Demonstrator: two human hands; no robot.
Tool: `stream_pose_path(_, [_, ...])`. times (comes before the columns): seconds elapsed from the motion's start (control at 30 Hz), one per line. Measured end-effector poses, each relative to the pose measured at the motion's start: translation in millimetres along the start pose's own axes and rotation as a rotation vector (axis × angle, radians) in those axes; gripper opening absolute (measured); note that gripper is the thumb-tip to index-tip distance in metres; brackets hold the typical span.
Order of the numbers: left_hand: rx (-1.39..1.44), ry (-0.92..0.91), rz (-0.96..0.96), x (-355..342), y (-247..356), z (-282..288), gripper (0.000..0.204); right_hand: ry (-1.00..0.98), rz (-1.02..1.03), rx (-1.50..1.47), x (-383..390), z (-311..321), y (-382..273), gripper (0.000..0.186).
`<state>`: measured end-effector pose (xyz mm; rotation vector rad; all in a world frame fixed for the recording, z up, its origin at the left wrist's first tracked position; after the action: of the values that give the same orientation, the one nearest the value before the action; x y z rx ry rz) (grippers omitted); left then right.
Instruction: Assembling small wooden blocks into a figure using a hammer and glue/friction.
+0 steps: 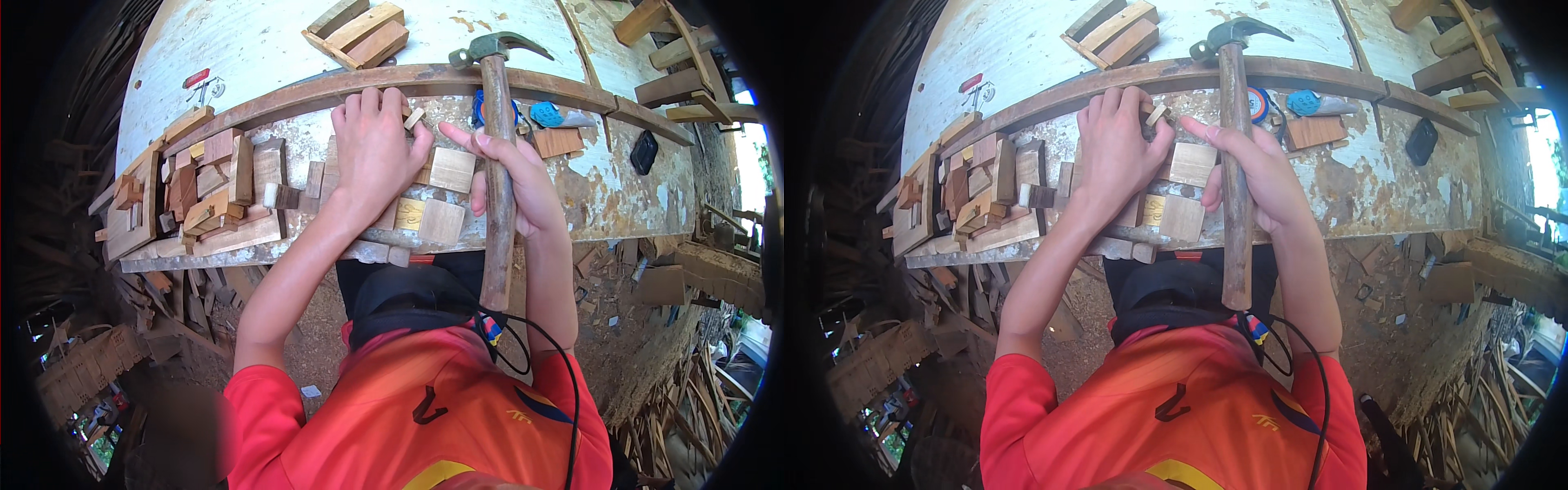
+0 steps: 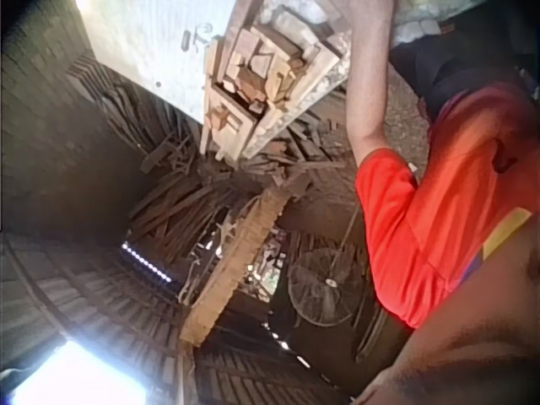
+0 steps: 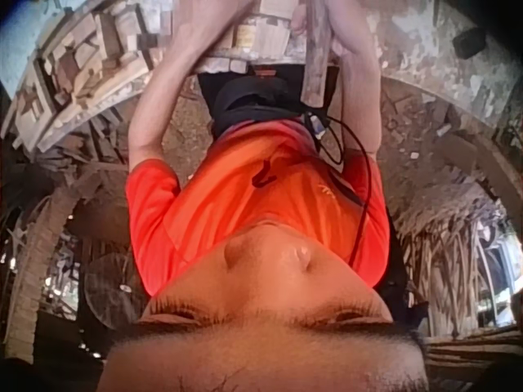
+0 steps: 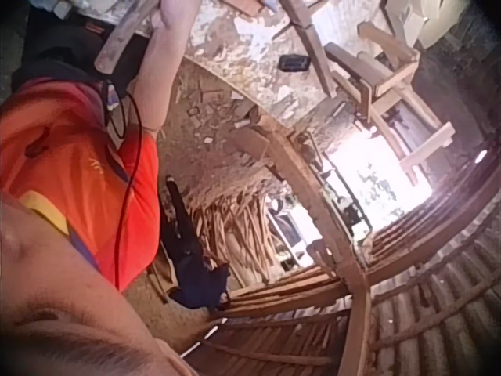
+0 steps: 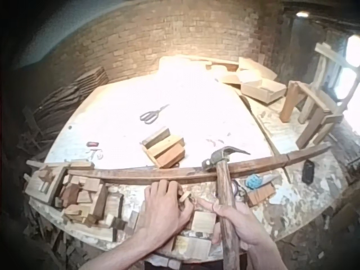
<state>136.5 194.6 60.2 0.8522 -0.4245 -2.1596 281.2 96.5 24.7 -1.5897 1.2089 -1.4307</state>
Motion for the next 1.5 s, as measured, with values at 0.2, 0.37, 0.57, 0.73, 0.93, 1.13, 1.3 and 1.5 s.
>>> stream_pose_path(0.2, [-0.015,-0.036,0.034,-1,-1,-1,0.033,0.035,-0.043,-0.054,-2,-2,8,0.053])
stream_pose_path(0.37, [-0.017,-0.033,0.029,1,-1,-1,0.033,0.04,-0.026,-0.095,-6,-6,4,0.045])
stream_pose_path(0.57, [0.017,-0.038,-0.011,2,-1,-1,0.038,0.06,0.002,-0.109,-11,-4,-3,0.038])
stream_pose_path(0.73, [0.089,-0.087,-0.011,0,-8,0,0.038,0.055,-0.001,-0.118,-13,-2,1,0.037])
stream_pose_path(0.93, [0.2,-0.297,-0.016,-10,-18,-1,0.046,0.054,-0.024,-0.118,-15,-5,5,0.038])
stream_pose_path(1.13, [0.177,-0.369,0.041,-15,-15,-1,0.045,0.043,-0.009,-0.109,-20,-3,7,0.044])
stream_pose_path(1.3, [0.133,-0.319,0.016,-17,-13,-1,0.042,0.035,-0.022,-0.113,-23,-4,11,0.055])
stream_pose_path(1.5, [0.095,-0.393,-0.08,-22,-5,1,0.045,0.039,-0.024,-0.107,-23,-3,13,0.054])
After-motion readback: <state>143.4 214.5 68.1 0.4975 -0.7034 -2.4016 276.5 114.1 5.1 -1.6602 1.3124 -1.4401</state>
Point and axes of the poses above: each hand's wrist, its own x-axis away from the middle knuckle, its own z-axis out of the back of the hand, y = z × x, the point moved 10 cm from there along -x, towards the middle knuckle, and after that the axes turned 14 degrees about x, right-handed, at the moved point
